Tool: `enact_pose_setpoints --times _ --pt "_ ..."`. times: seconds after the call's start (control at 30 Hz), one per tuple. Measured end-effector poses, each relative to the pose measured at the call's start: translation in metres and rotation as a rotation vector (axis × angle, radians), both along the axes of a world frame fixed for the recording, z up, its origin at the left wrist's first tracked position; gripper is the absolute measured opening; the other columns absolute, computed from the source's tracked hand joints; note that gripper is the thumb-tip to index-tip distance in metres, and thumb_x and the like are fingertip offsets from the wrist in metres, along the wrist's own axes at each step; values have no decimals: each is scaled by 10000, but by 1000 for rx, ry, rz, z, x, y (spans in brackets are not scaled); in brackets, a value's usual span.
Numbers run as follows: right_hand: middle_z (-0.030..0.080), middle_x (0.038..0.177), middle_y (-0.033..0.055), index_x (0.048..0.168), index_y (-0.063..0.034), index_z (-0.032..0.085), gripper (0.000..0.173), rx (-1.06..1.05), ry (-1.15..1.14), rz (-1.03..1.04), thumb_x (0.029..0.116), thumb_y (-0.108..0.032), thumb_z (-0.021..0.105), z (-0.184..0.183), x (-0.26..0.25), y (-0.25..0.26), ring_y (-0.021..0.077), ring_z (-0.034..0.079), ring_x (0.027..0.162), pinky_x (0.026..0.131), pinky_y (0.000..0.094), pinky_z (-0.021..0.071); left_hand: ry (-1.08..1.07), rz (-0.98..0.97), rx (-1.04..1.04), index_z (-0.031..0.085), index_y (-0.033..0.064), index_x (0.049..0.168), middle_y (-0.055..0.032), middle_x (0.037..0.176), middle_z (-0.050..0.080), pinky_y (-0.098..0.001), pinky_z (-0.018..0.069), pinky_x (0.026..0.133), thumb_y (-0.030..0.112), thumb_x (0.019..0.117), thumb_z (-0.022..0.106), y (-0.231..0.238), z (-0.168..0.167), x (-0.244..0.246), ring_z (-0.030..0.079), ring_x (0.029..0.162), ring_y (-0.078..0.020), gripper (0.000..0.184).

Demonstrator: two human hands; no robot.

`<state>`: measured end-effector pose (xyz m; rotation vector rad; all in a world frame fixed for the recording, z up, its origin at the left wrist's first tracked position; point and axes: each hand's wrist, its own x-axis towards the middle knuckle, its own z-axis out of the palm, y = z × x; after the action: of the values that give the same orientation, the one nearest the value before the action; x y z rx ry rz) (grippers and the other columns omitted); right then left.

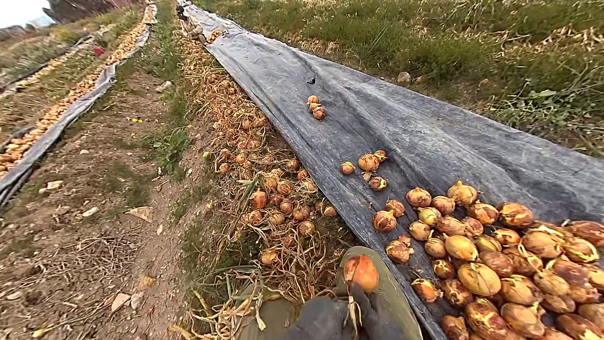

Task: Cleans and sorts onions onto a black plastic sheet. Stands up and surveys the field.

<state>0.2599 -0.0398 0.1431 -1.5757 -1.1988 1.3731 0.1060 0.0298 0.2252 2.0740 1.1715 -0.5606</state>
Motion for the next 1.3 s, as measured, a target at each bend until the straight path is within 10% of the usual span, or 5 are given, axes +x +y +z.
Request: enact_pose_setpoints --times 0.1,0.3,0.6,0.93,1.3 --pt "635 673 58 880 -55 713 630 274 -337 -48 1068 -532 348 7 26 30 172 641 616 603 399 551 286 220 -30 654 16 1279 -262 1276 670 -644 481 1016 376 1086 428 57 0 -10 631 1228 -446 467" --pt "721 1209 109 1469 -229 569 725 227 -677 -112 969 -723 392 44 88 102 275 698 1100 942 542 547 131 490 133 600 115 1429 -193 1391 624 -580 471 1089 335 1031 539 149 -81 -37 587 1312 -370 459" --pt "731 955 163 1171 -43 720 528 -136 -408 30 1049 -498 481 11 49 12 302 714 904 852 538 554 221 612 195 481 137 1475 -187 1232 697 -601 566 899 510 838 724 222 -200 3 691 1126 -376 777" --pt "691 1027 105 1469 -143 513 711 -76 -118 29 987 -664 474 9 18 45 220 683 748 699 451 603 -910 445 222 502 102 1467 -69 1404 609 -348 518 1106 213 791 873 64 -49 -54 598 1282 -133 779" --pt "766 914 104 1233 -32 723 479 703 -522 -131 1062 -395 461 -3 -26 15 216 749 811 720 425 619 -275 268 -100 421 110 1559 -178 1352 645 -532 498 1074 55 862 708 -5 4 -53 642 1234 -316 756"
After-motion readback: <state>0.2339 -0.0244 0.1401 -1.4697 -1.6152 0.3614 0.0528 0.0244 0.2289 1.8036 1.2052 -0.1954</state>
